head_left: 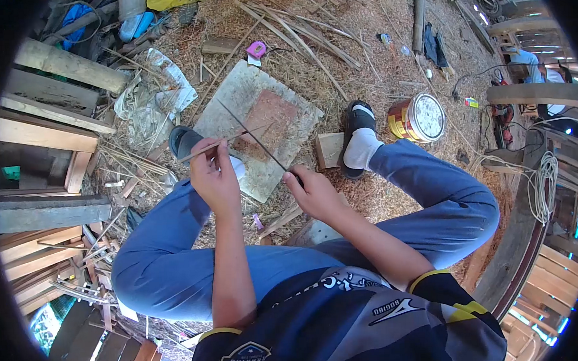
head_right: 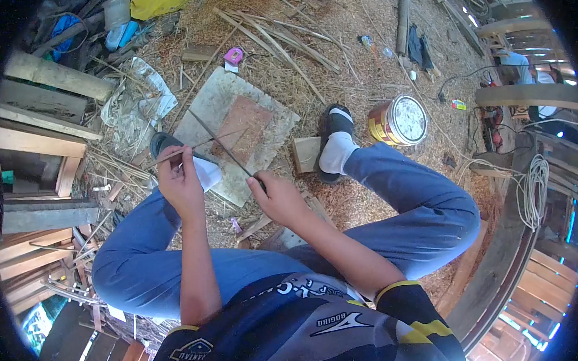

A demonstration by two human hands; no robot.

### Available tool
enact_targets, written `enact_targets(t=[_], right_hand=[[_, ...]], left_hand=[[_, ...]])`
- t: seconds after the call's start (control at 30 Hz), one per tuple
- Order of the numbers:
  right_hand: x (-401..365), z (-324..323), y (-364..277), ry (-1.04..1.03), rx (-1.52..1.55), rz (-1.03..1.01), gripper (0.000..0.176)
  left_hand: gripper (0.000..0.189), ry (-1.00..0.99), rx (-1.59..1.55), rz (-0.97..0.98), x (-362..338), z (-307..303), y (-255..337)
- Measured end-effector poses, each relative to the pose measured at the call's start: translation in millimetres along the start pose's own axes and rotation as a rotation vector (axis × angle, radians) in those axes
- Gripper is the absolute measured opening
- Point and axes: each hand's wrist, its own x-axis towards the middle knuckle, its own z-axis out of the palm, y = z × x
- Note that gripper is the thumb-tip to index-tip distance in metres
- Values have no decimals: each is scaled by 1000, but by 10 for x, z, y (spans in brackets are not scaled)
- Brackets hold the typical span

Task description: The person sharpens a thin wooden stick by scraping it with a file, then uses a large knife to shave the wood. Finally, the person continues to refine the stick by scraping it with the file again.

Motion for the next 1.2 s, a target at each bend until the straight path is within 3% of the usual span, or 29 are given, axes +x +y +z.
enact_targets(t=[0.1, 0.93, 1.03, 1.2], right_hand=[[-32, -15, -74, 7, 32, -53, 35], [71, -134, 5, -36, -84, -23, 42], [36, -145, -55, 1, -104, -104, 43], [75, -161, 54, -41, -136, -4, 42]], left_hand=[[10, 68, -43, 40, -2, 49, -6], [10, 18, 83, 110, -29, 10, -22], [11, 18, 44, 113, -38, 29, -18], [10, 26, 40, 113, -41, 4, -14]])
